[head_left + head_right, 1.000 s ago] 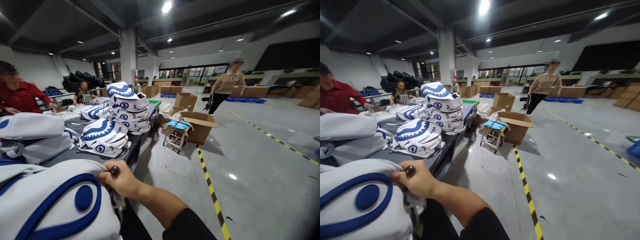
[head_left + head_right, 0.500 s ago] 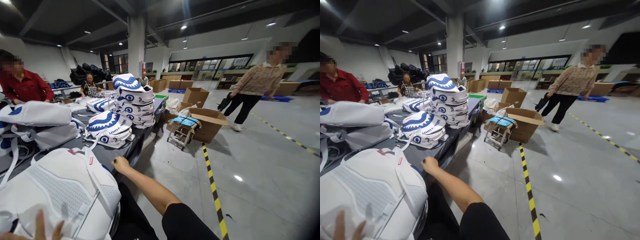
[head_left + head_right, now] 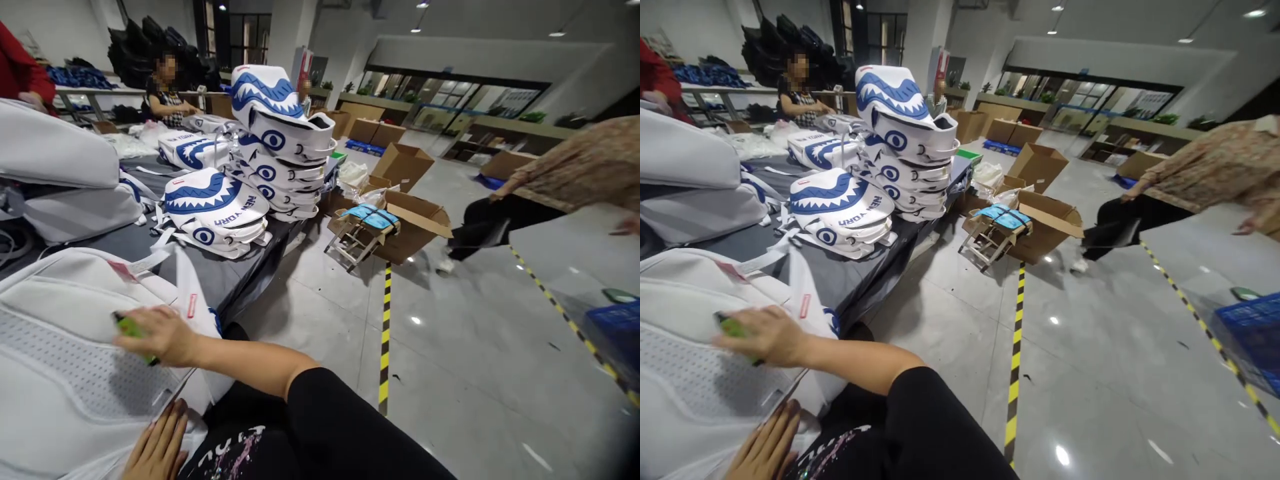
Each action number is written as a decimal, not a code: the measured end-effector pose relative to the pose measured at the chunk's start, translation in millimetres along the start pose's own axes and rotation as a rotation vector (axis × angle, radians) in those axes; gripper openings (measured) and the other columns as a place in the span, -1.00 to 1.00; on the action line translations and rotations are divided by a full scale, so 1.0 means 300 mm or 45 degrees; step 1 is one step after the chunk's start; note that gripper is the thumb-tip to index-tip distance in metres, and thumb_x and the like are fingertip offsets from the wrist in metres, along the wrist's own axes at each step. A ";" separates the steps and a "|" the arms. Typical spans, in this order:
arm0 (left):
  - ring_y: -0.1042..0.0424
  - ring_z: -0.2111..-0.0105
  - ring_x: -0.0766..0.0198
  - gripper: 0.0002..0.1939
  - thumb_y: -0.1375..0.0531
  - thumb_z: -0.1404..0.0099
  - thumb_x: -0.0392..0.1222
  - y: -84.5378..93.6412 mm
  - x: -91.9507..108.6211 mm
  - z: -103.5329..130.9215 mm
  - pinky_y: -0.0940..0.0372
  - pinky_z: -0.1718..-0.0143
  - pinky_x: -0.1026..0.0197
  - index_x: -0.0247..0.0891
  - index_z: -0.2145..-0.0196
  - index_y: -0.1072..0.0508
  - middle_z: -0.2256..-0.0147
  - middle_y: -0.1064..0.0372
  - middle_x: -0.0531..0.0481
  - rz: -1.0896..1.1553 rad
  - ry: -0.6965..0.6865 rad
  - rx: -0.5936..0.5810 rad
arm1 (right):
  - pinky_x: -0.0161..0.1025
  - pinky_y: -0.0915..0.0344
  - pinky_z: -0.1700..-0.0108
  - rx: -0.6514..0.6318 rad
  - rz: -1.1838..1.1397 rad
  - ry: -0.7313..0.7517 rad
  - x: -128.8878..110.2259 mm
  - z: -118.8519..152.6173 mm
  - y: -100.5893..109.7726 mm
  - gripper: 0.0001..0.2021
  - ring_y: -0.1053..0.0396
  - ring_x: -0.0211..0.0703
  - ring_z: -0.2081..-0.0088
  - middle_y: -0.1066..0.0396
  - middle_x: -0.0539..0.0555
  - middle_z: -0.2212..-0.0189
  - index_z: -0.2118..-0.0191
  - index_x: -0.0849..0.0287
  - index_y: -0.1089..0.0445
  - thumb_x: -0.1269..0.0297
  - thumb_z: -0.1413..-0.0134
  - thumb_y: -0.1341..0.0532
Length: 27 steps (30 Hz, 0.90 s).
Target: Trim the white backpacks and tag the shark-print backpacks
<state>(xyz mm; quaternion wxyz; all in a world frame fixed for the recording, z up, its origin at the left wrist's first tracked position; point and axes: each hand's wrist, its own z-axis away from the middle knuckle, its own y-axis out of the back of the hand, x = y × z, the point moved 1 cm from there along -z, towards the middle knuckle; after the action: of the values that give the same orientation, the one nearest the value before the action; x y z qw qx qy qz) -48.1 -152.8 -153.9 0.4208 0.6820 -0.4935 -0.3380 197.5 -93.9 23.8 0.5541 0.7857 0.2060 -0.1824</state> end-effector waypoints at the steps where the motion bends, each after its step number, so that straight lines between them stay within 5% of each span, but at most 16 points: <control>1: -0.58 0.03 0.13 -0.16 -0.14 -0.31 -0.19 0.016 -0.017 0.003 -0.44 0.09 0.13 0.20 -0.44 0.12 -0.08 -0.52 0.10 0.061 -0.047 0.005 | -0.03 -0.33 -0.15 0.021 0.012 -0.006 0.047 0.006 -0.017 -0.68 -0.36 -0.08 -0.14 -0.42 0.13 -0.14 -0.12 0.04 -0.39 0.26 -0.28 -0.22; 3: -0.60 0.10 0.20 -0.27 -0.16 -0.33 -0.16 0.071 -0.072 -0.040 -0.47 0.15 0.24 0.23 -0.39 -0.09 -0.01 -0.56 0.17 0.183 -0.077 -0.018 | -0.04 -0.30 -0.18 0.093 0.038 -0.051 0.136 0.016 -0.045 -0.65 -0.33 -0.03 -0.17 -0.38 0.27 -0.16 -0.16 0.18 -0.35 0.30 -0.30 -0.18; 5: -0.59 0.10 0.19 -0.47 -0.16 -0.36 -0.11 0.156 -0.157 -0.171 -0.48 0.08 0.22 0.10 -0.27 -0.31 -0.02 -0.56 0.11 0.225 0.021 -0.061 | -0.03 -0.32 -0.14 0.140 0.075 -0.070 0.198 0.024 -0.071 -0.63 -0.37 0.02 -0.10 -0.42 0.34 -0.08 -0.17 0.30 -0.32 0.30 -0.31 -0.14; 9: -0.42 -0.06 -0.11 -0.65 -0.01 -0.45 -0.11 0.337 -0.349 -0.621 -0.31 -0.11 -0.14 -0.31 -0.01 -0.48 -0.01 -0.48 -0.31 -0.058 0.177 -0.054 | -0.03 -0.33 -0.13 0.150 0.079 -0.053 0.226 0.051 -0.114 -0.63 -0.40 0.05 -0.06 -0.46 0.32 -0.05 -0.16 0.28 -0.34 0.36 -0.26 -0.14; 11: -0.37 -0.07 -0.13 -0.68 0.01 -0.46 -0.14 0.374 -0.439 -0.818 -0.23 -0.11 -0.17 -0.34 0.09 -0.48 -0.02 -0.45 -0.33 -0.198 0.164 -0.279 | -0.04 -0.31 -0.15 0.217 0.054 -0.082 0.229 0.069 -0.122 -0.63 -0.40 0.06 -0.08 -0.45 0.32 -0.07 -0.15 0.29 -0.35 0.39 -0.26 -0.13; 13: -0.43 0.10 -0.02 -0.67 -0.01 -0.48 -0.09 0.375 -0.514 -0.928 -0.26 0.06 -0.02 -0.37 0.18 -0.48 0.15 -0.48 -0.30 -0.217 0.111 -0.551 | -0.03 -0.31 -0.13 0.300 0.019 -0.070 0.243 0.080 -0.128 -0.65 -0.40 0.08 -0.07 -0.46 0.31 -0.07 -0.15 0.31 -0.35 0.37 -0.30 -0.11; 16: -0.43 0.18 0.05 -0.67 -0.02 -0.49 -0.06 0.362 -0.564 -0.952 -0.19 0.21 0.08 -0.37 0.16 -0.45 0.21 -0.48 -0.22 -0.215 0.104 -0.676 | -0.02 -0.34 -0.08 0.387 -0.015 0.006 0.268 0.083 -0.139 -0.67 -0.41 0.08 -0.03 -0.48 0.30 -0.03 -0.14 0.30 -0.34 0.35 -0.33 -0.10; 22: -0.39 0.19 0.03 -0.64 -0.13 -0.42 0.08 0.364 -0.565 -0.858 -0.14 0.23 0.07 -0.28 0.31 -0.46 0.24 -0.44 -0.17 -0.189 0.126 -0.624 | -0.01 -0.37 0.01 0.457 0.087 0.088 0.266 0.089 -0.157 -0.67 -0.42 0.08 0.01 -0.47 0.26 0.00 -0.15 0.22 -0.30 0.39 -0.30 -0.14; 27: -0.40 0.27 0.11 -0.64 -0.16 -0.42 0.08 0.390 -0.575 -0.861 -0.16 0.20 0.06 -0.27 0.36 -0.41 0.31 -0.45 -0.08 -0.002 0.066 -0.608 | 0.01 -0.39 0.03 0.489 0.106 0.107 0.256 0.109 -0.152 -0.64 -0.43 0.08 0.02 -0.47 0.25 0.03 -0.18 0.19 -0.26 0.41 -0.30 -0.13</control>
<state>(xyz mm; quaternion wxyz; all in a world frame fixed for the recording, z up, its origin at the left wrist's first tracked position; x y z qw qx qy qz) 83.8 56.0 68.0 0.5824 0.5719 -0.3881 -0.4279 236.9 -101.8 -62.4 0.3922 0.8916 0.1577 -0.1624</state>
